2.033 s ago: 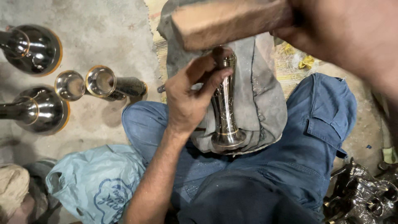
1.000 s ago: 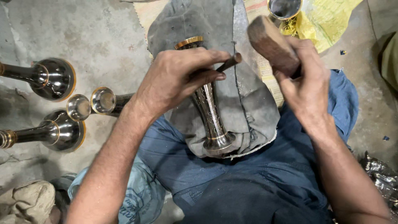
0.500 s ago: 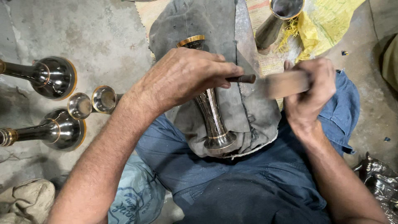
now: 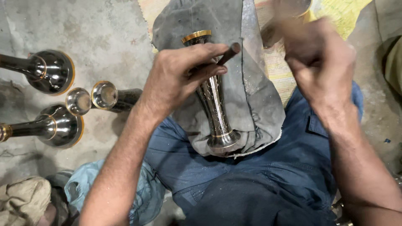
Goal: The person uses a chisel and hammer to engrave a decorative pattern onto a silver-colored metal vase. They repeatedly tap the chisel into the surface to create lines and shapes, rotating the vase as needed.
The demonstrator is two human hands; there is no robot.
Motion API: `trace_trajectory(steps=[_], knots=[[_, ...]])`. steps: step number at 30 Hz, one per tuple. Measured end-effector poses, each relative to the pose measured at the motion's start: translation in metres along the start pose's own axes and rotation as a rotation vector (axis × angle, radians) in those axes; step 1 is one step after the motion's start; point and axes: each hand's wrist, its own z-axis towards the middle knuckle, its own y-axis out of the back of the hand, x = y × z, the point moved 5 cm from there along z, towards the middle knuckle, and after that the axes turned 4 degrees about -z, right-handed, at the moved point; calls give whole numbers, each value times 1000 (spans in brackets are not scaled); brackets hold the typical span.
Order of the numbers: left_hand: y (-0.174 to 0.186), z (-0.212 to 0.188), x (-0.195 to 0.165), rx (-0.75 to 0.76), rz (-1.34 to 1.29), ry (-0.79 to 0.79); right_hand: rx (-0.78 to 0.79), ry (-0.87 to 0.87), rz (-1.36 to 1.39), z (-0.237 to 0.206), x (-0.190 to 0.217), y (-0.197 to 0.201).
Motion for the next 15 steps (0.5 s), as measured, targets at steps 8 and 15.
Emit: trace_trajectory(steps=[8, 15], knots=[[-13, -24, 14, -194, -103, 133, 111, 424, -577, 30, 34, 19], [-27, -43, 20, -432, -190, 283, 208, 552, -806, 60, 46, 18]])
